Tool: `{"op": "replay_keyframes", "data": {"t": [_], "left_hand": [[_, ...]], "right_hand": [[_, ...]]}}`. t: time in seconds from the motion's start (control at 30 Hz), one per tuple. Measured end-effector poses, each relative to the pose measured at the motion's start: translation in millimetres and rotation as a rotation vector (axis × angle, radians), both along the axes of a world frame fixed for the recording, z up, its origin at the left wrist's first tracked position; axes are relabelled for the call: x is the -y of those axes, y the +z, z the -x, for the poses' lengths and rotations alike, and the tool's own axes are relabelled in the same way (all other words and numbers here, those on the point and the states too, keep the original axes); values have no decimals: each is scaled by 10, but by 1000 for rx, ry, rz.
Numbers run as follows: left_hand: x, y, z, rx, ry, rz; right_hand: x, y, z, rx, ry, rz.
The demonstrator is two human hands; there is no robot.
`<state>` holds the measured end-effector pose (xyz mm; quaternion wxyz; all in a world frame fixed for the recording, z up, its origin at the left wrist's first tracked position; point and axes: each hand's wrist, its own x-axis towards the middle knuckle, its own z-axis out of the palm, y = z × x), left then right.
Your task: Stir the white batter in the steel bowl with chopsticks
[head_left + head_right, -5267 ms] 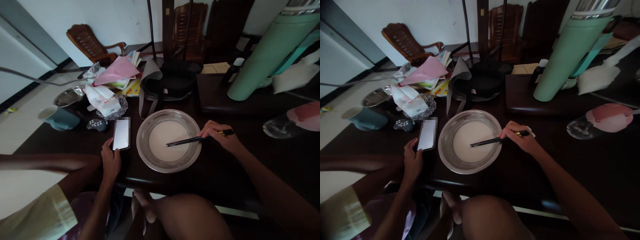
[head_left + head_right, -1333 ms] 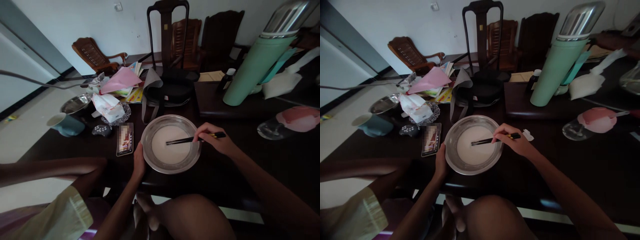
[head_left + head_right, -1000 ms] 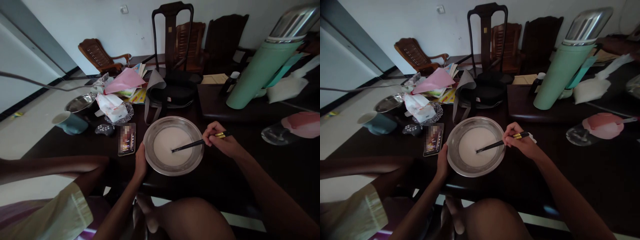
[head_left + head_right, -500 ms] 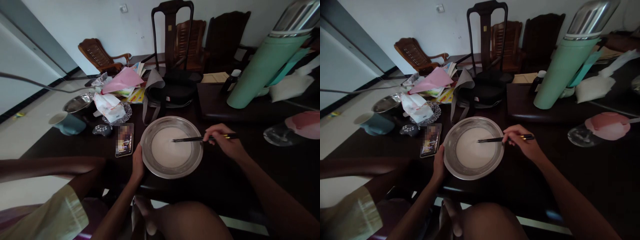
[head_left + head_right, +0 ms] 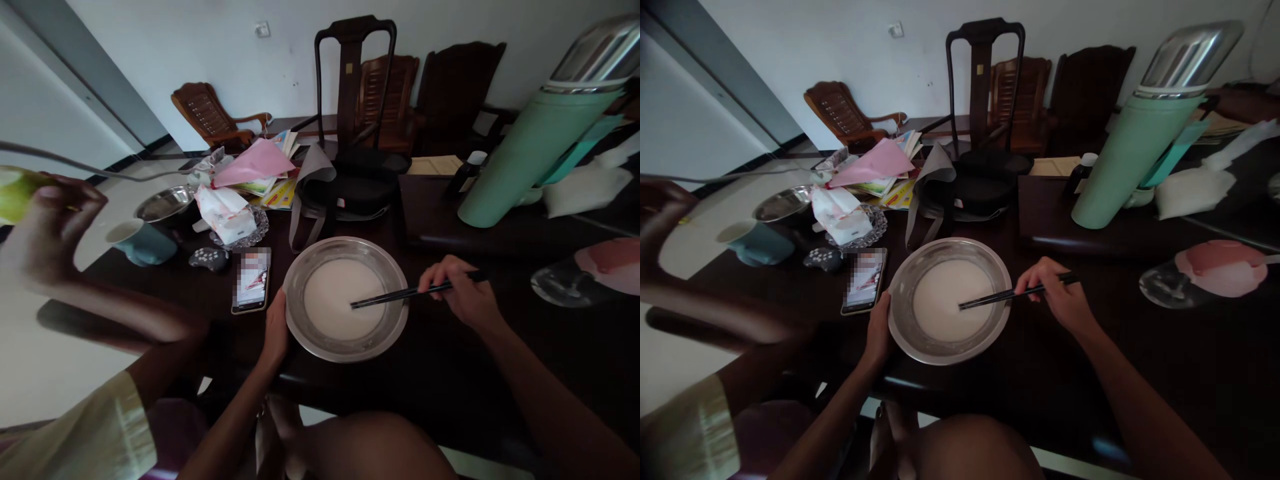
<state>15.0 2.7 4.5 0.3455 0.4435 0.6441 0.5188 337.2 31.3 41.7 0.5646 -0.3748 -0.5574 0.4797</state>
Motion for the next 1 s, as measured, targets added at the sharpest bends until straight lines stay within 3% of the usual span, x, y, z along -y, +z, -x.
{"op": "replay_keyframes", "data": {"t": [0.07, 0.13, 0.2, 0.27, 0.4, 0.47, 0.63, 0.8, 1.0], "left_hand": [[4, 18, -7, -3, -5, -4], [10, 37, -16, -10, -8, -10], [18, 57, -29, -12, -11, -5], [26, 77, -42, -9, -4, 10], [37, 105, -57, -7, 3, 22], [40, 107, -56, -12, -1, 13], [41, 104, -47, -17, -6, 11], [41, 131, -53, -28, -22, 8], [47, 128, -48, -35, -24, 5]], "right_hand": [[12, -21, 21, 118, 53, 37], [10, -36, 38, 148, 0, 15], [-4, -31, 49, 47, -111, -40], [-13, -9, 66, -79, -137, -66], [9, 32, 115, -82, 113, 43], [15, 36, 115, -64, 163, 77], [0, 8, 73, -67, -48, 68], [22, -53, 96, 30, 61, 13], [-3, -40, 84, -135, -128, -85]]}}
